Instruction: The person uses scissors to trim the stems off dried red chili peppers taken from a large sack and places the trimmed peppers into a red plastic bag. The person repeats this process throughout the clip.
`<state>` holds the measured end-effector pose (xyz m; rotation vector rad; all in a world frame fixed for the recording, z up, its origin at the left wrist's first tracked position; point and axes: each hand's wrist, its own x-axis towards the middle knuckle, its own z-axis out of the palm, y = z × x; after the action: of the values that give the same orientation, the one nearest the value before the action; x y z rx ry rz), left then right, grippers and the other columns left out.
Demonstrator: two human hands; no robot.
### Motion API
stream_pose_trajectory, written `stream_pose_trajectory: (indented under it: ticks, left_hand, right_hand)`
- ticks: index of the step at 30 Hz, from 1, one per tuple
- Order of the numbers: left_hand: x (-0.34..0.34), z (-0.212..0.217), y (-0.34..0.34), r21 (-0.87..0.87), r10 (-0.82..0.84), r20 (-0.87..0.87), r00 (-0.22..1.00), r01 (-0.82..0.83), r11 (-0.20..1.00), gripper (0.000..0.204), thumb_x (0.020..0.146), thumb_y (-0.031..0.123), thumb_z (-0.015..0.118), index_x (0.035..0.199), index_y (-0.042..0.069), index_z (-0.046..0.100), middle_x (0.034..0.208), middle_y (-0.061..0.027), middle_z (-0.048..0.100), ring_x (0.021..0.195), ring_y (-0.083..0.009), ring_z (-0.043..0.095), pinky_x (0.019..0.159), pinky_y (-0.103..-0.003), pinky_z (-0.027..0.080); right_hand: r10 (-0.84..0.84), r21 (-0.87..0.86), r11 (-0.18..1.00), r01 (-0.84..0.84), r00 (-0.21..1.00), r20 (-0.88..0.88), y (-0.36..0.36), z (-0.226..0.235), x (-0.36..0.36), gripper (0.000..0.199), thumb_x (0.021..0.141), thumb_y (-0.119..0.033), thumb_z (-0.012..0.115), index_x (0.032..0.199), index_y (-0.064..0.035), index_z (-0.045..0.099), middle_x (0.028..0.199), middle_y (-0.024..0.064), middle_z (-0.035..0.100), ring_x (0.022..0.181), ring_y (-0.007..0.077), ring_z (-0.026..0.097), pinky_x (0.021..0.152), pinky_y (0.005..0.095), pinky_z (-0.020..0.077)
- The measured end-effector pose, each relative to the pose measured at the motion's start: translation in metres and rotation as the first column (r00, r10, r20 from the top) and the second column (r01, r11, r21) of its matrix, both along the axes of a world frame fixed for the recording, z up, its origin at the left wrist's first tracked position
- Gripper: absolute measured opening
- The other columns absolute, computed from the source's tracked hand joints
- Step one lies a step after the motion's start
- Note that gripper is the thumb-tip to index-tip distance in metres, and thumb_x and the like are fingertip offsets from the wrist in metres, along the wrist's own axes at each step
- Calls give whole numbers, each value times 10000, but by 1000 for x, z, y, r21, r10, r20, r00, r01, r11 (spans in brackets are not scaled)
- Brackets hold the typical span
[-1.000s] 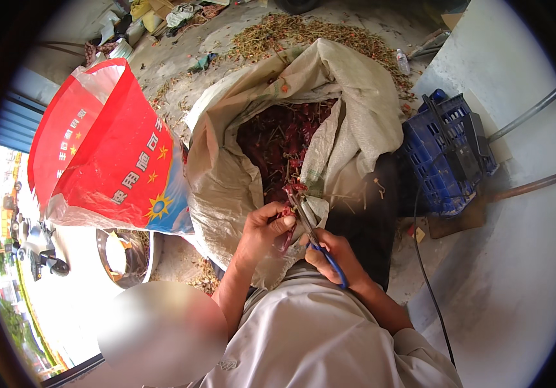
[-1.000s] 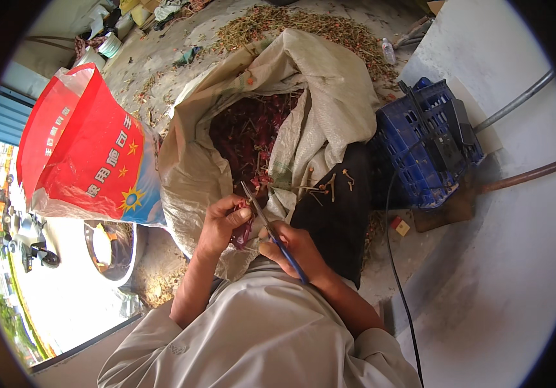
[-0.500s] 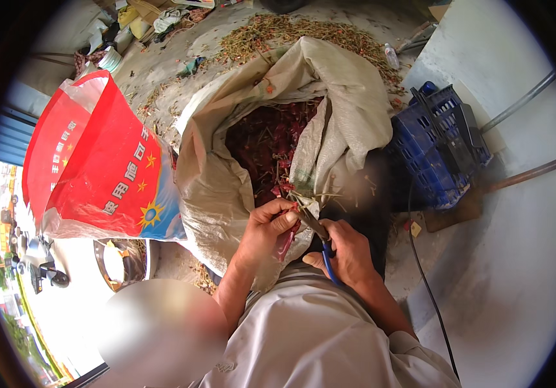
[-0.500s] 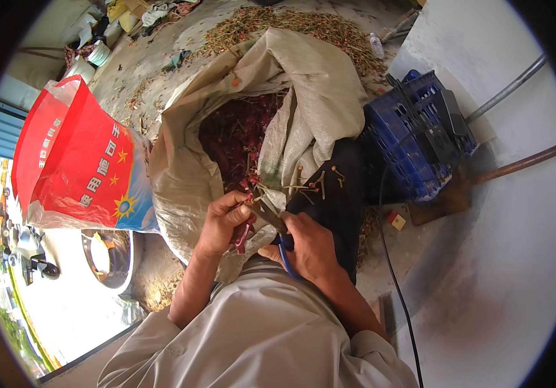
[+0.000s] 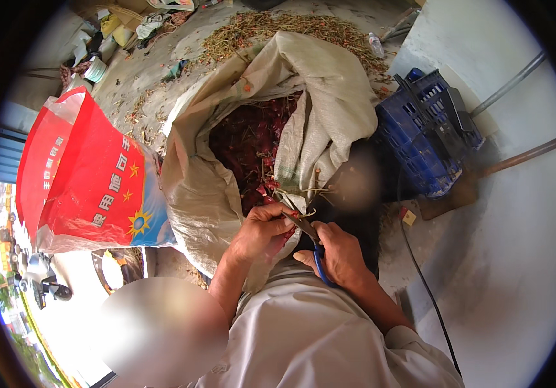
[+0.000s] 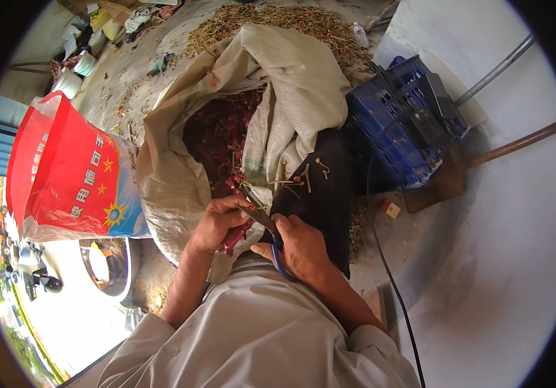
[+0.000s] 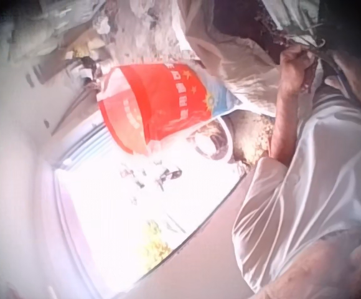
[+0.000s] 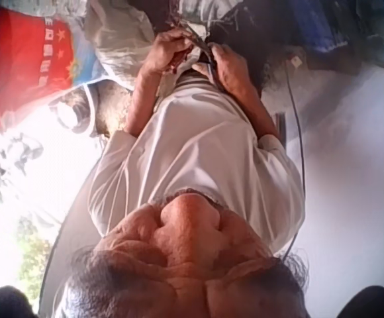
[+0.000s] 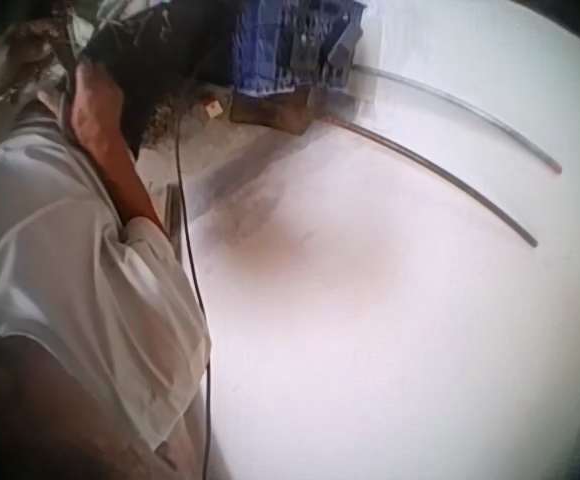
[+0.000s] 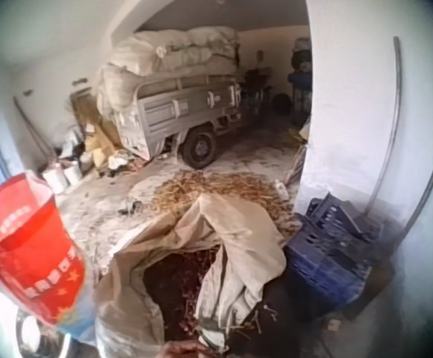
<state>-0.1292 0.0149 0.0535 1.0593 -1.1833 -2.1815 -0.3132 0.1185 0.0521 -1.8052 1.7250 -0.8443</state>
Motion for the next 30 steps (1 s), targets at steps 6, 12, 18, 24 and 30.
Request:
stream_pose_trajectory:
  ticks: [6,12,18,24,30]
  left_hand:
    - [-20,-5,-13,10,-65,13,998,65,998,105,902,39,638,986,-14,671,833,-10,635,732,-71,549,678,-218,444]
    - [-34,-12,-14,81,-97,-171,981,112,990,131,892,77,679,986,-15,675,874,-31,669,747,-86,587,707,-223,468]
    - [-40,-1,-1,222,8,-380,925,83,972,196,890,115,683,995,-49,665,857,-121,660,711,-177,612,644,-274,492]
    - [-13,46,-12,-166,-33,-270,962,-13,986,228,872,79,699,1069,-35,683,911,-91,680,801,-144,621,734,-255,494]
    - [57,189,-48,-844,268,43,962,-109,526,173,877,75,655,997,-43,693,791,-85,646,517,-81,541,439,-219,376]
  right_hand:
    - [-111,-31,993,112,994,19,8,-9,1,574,781,-453,779,1032,23,578,731,172,606,606,351,636,511,411,513]
    - [-205,81,979,189,930,304,15,-12,0,486,860,-441,733,1005,2,593,620,52,544,515,168,527,491,297,426]
    - [-172,205,978,44,725,666,18,-32,-12,435,915,-450,672,1036,-38,605,645,24,571,572,83,535,547,271,457]
    - [-179,334,931,-145,616,767,18,-41,-13,355,914,-319,639,1125,-36,607,660,-8,571,569,66,533,527,246,437]
    - [-94,205,971,-125,587,804,16,-41,-15,625,918,-578,571,1133,8,547,682,11,550,550,72,514,509,221,423]
